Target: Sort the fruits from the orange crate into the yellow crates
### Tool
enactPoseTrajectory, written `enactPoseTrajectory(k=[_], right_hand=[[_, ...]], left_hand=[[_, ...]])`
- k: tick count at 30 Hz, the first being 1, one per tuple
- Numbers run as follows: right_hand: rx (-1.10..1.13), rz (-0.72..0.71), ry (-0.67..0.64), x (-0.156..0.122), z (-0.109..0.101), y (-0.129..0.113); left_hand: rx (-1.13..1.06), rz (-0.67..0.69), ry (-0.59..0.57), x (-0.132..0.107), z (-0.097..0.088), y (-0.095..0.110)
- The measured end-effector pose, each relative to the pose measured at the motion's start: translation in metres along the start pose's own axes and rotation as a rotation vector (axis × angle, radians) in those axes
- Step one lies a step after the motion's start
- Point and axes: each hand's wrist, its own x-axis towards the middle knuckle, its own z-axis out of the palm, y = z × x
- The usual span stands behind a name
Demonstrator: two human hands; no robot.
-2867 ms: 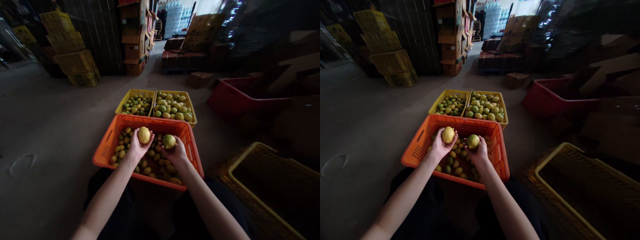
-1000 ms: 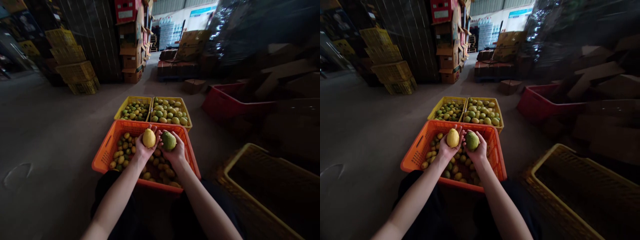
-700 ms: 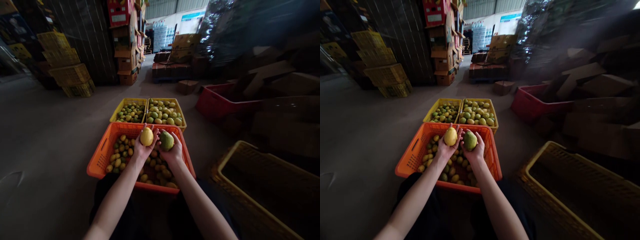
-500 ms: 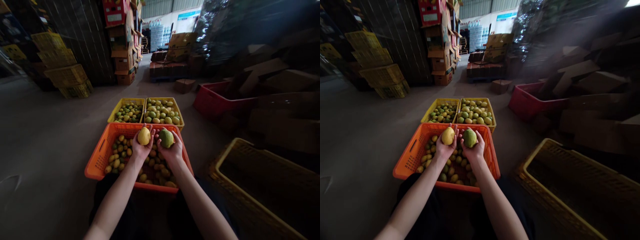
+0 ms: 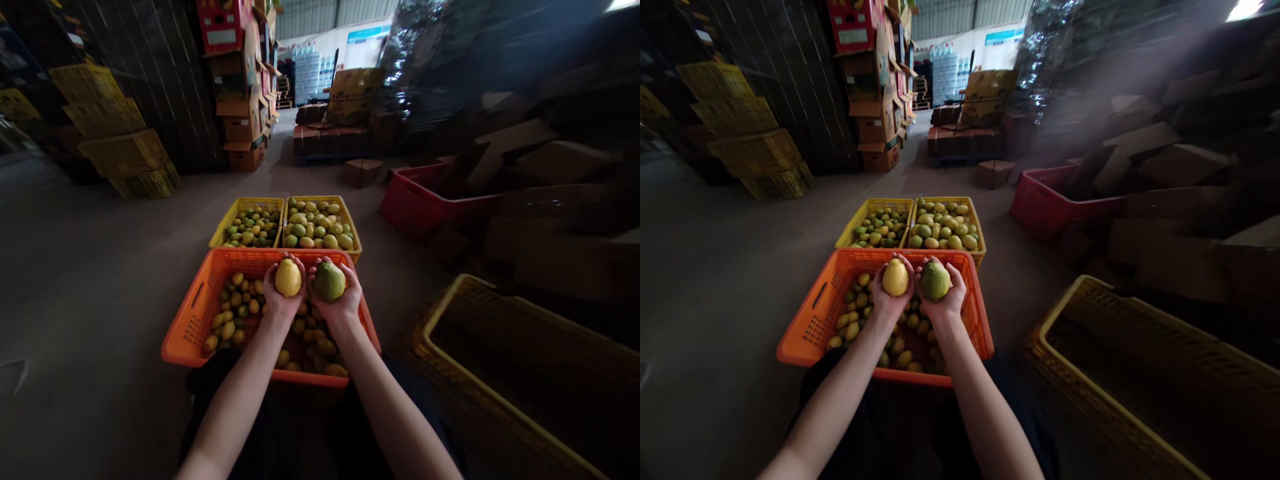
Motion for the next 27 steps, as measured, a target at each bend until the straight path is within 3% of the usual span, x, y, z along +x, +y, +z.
enactPoseTrajectory(k=[9,17,27], right_hand=[[0.048,-0.002,-0.019,0.0050,-0.0043,0.0027],[0.086,-0.016,-0.028,0.0018,-0.0014,0.0036],[0.060,-0.028,-0.053,0.0039,-0.0034,0.0027]], left_hand=[[0.107,-0.006,0.039,0.0015,0.0073,-0.0031],[0.164,-0.057,-0.109,0.0002,0.0037,-0.0018],[0.132,-0.032,-0.118,0.0013,0.0027,-0.0037]])
